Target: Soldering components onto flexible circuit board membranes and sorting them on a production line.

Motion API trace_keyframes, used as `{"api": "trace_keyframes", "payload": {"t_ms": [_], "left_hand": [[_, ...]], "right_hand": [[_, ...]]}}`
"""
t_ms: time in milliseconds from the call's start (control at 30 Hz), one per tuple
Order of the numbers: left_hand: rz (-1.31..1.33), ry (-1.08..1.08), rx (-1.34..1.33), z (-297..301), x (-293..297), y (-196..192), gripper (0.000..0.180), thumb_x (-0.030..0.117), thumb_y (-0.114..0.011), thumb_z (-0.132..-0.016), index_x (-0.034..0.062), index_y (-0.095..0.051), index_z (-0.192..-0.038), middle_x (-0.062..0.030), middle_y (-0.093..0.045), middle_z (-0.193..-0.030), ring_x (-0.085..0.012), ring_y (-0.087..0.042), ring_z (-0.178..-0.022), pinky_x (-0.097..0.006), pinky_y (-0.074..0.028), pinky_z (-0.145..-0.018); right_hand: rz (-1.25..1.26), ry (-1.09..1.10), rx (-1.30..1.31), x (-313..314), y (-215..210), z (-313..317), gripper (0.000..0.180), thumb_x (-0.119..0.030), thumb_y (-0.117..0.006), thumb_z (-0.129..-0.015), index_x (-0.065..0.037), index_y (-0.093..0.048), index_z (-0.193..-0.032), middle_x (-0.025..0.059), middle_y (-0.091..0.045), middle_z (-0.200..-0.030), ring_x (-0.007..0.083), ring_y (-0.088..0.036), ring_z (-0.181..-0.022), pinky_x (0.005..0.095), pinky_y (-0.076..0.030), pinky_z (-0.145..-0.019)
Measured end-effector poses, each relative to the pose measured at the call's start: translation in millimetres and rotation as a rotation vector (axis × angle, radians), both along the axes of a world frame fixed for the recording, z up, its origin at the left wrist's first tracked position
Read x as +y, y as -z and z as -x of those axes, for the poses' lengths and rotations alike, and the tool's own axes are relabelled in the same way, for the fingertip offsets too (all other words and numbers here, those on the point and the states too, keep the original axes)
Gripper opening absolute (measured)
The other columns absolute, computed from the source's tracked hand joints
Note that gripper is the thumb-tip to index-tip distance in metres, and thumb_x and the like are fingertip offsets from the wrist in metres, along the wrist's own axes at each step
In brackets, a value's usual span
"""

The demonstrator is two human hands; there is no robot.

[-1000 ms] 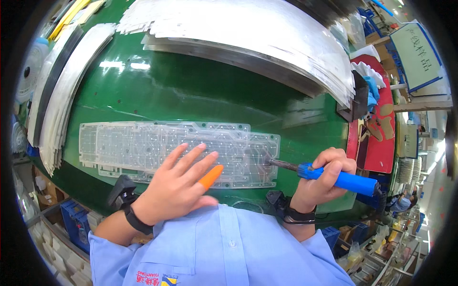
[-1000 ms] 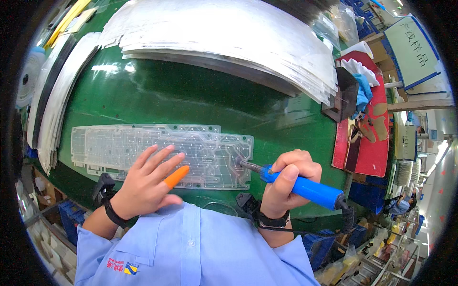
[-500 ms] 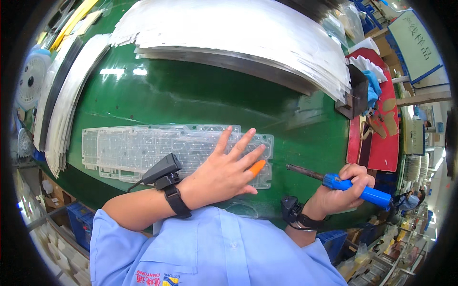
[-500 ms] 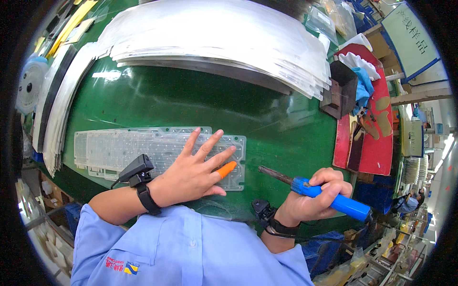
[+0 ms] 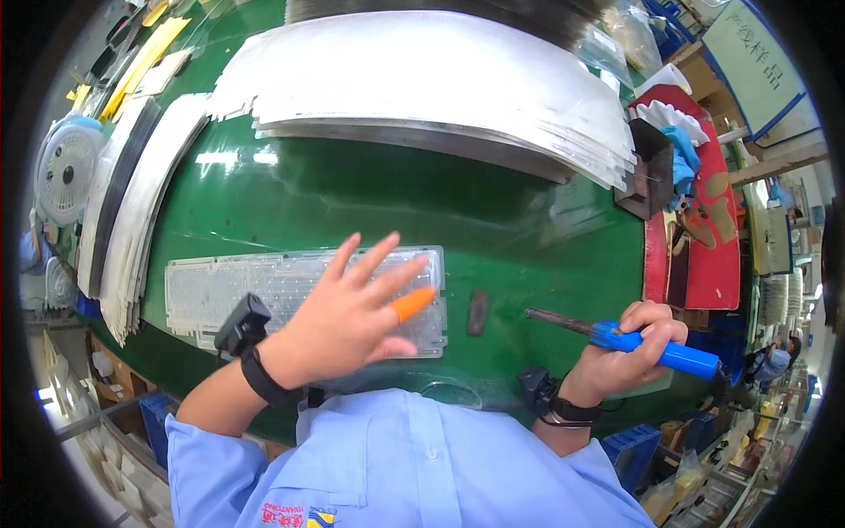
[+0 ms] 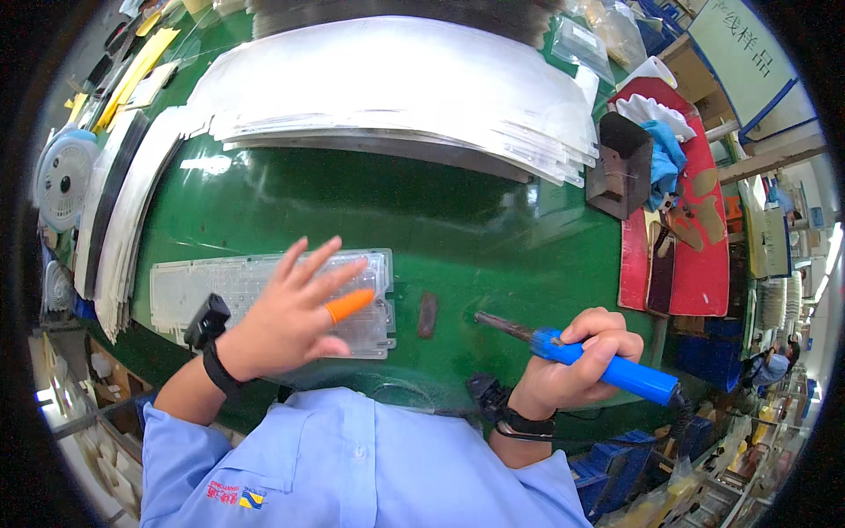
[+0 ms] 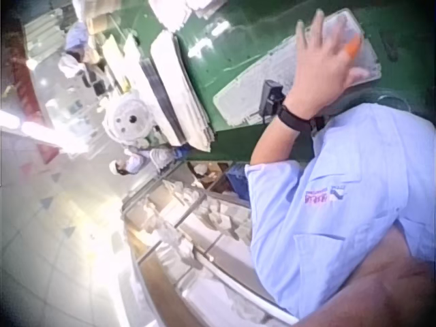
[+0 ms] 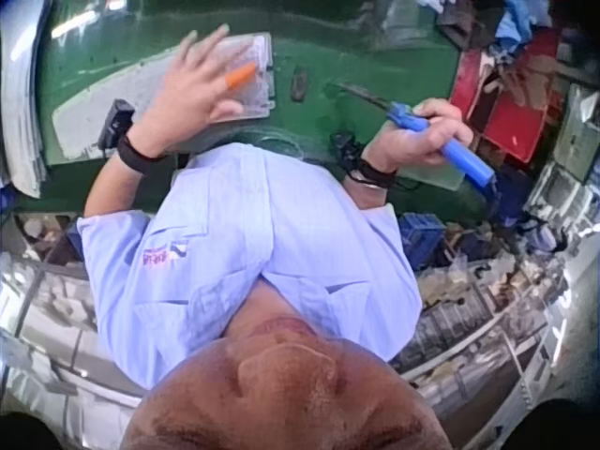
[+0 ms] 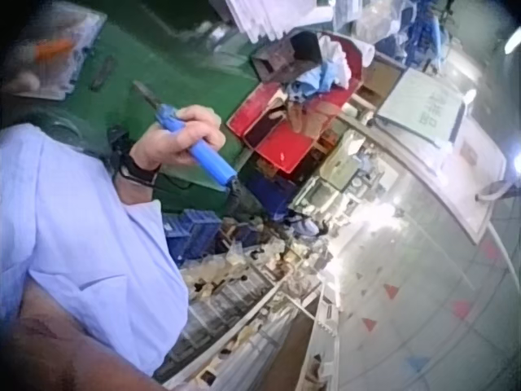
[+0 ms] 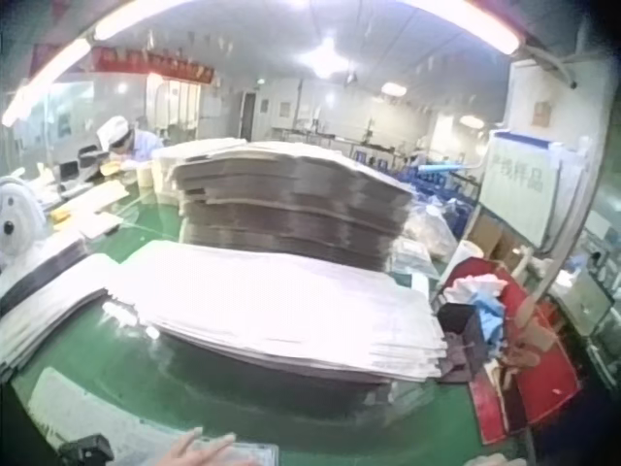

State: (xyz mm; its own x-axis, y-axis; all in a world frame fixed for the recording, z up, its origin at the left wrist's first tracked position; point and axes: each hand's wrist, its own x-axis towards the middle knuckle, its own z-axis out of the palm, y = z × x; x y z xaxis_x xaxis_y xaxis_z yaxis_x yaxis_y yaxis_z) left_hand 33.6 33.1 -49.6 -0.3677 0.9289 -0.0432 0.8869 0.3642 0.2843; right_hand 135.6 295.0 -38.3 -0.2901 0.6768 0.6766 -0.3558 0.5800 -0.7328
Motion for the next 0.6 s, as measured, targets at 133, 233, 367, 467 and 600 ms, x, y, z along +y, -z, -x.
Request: {"api": "trace_keyframes", "payload": {"t_ms": [133,233,367,467,600], "left_hand": [[-0.482,-0.145,0.344,56.9,33.8,-33.9,0.051,0.041,-0.06,-0.083,0.0078,-0.056,-0.121,-0.0127,-0.048,-0.134,-0.0347,-0.043,-0.126,-0.05,-0.03,-0.106],[-0.466,-0.287,0.592,99.1,52.7,-49.4,0.051,0.033,-0.064,-0.081,0.0074,-0.053,-0.124,-0.0125,-0.046,-0.136,-0.0345,-0.038,-0.129,-0.051,-0.028,-0.107],[-0.285,-0.28,0.675,125.4,48.3,-51.0,0.04,0.026,-0.066,-0.079,0.0059,-0.058,-0.113,-0.0114,-0.051,-0.129,-0.0298,-0.046,-0.122,-0.046,-0.037,-0.1],[-0.301,-0.257,0.458,116.8,41.4,-60.8,0.032,0.017,-0.07,-0.073,0.0046,-0.059,-0.101,-0.0068,-0.063,-0.111,-0.0229,-0.062,-0.091,-0.034,-0.051,-0.078],[-0.417,-0.236,0.39,101.1,35.4,-54.3,0.036,0.016,-0.073,-0.068,0.0029,-0.061,-0.099,-0.0069,-0.061,-0.114,-0.0261,-0.057,-0.101,-0.036,-0.046,-0.088]], "right_hand": [[-0.012,0.021,0.004,-2.8,-3.9,-2.5,0.028,-0.024,-0.046,-0.09,-0.01,-0.03,-0.071,0.0053,-0.038,-0.055,0.0123,-0.035,-0.051,0.0266,-0.028,-0.052],[-0.005,0.004,0.024,-4.8,-6.9,-6.0,0.027,-0.023,-0.046,-0.09,-0.01,-0.031,-0.071,0.005,-0.038,-0.054,0.0119,-0.034,-0.051,0.0266,-0.028,-0.052],[-0.031,0.024,0.05,-2.9,-9.7,-12.0,0.027,-0.022,-0.046,-0.091,-0.01,-0.031,-0.071,0.0046,-0.038,-0.055,0.0116,-0.034,-0.052,0.0266,-0.028,-0.052],[-0.001,0.068,0.05,3.9,-8.2,-18.2,0.028,-0.022,-0.046,-0.091,-0.011,-0.031,-0.071,0.0043,-0.037,-0.055,0.0114,-0.033,-0.053,0.0267,-0.027,-0.053],[-0.01,0.074,0.035,5.5,-6.5,-15.5,0.029,-0.023,-0.047,-0.091,-0.011,-0.03,-0.07,0.004,-0.036,-0.055,0.0112,-0.032,-0.053,0.027,-0.026,-0.053]]}}
